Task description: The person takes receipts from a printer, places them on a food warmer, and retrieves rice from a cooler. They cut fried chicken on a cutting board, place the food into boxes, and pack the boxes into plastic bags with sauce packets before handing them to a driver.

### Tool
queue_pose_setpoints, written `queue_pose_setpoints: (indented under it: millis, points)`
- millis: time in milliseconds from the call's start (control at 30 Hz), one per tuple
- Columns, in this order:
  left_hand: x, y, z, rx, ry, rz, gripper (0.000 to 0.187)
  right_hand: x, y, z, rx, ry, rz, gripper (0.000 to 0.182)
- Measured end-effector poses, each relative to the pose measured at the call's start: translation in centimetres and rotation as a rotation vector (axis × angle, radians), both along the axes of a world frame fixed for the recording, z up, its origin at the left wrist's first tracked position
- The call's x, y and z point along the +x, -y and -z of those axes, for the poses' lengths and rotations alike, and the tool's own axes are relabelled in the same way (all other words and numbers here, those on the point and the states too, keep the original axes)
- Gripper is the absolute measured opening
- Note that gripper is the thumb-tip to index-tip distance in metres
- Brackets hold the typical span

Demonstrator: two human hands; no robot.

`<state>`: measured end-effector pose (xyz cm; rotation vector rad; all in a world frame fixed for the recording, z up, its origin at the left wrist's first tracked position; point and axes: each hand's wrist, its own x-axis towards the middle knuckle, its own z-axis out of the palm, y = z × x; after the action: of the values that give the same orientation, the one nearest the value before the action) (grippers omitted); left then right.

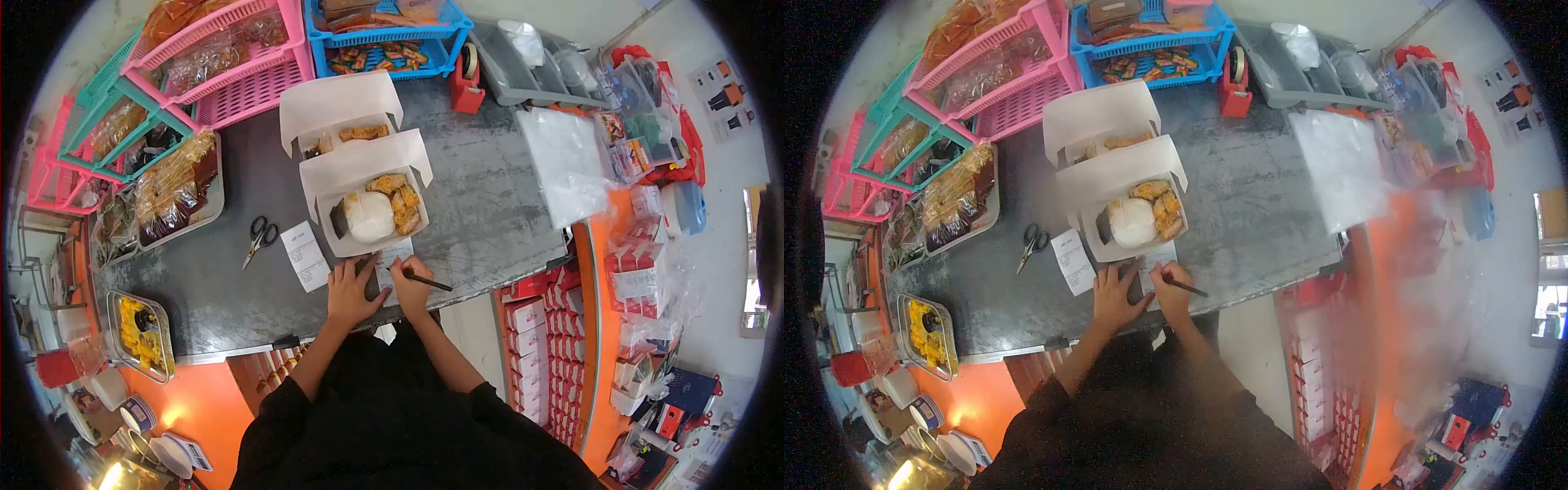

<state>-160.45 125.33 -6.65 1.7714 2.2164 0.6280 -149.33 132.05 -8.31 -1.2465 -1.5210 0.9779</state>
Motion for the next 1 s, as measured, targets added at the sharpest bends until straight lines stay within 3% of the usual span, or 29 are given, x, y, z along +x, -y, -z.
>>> queue_pose_setpoints:
  millis: [300, 500, 600, 700, 800, 900, 933, 1000]
  points:
    - [-0.3, -0.2, -0.3, -0.012, 0.042, 0.028, 0.071, -0.4, -0.1, 0.9, -0.071, 0.020, -0.027, 0.026]
    - [-0.3, -0.1, 0.0, 0.004, 0.032, 0.035, 0.071, 1.2, 0.1, 1.2, -0.051, 0.035, 0.086, 0.022]
    - [-0.4, -0.1, 0.0, 0.005, 0.022, 0.034, 0.071, 1.1, 0.5, 1.3, -0.172, 0.051, 0.131, 0.022]
    - [-0.4, 0.0, 0.1, 0.006, 0.024, 0.041, 0.073, 0.4, 0.8, 0.5, -0.011, 0.087, 0.067, 0.024]
    - [-0.4, -0.2, 0.2, 0.003, 0.022, 0.044, 0.073, 0.7, 0.8, 0.4, -0.091, 0.220, -0.016, 0.021]
    - [-0.3, 0.0, -0.1, -0.003, 0.018, 0.046, 0.073, 1.0, 0.8, 1.6, -0.090, 0.153, 0.142, 0.021]
    - [-0.2, -0.1, -0.2, -0.006, 0.018, 0.045, 0.073, 0.9, 0.7, 1.6, 0.005, 0.194, 0.104, 0.020]
    - [-0.2, -0.1, -0.1, 0.002, 0.016, 0.047, 0.073, 1.1, 0.9, 1.6, -0.044, 0.185, 0.080, 0.019]
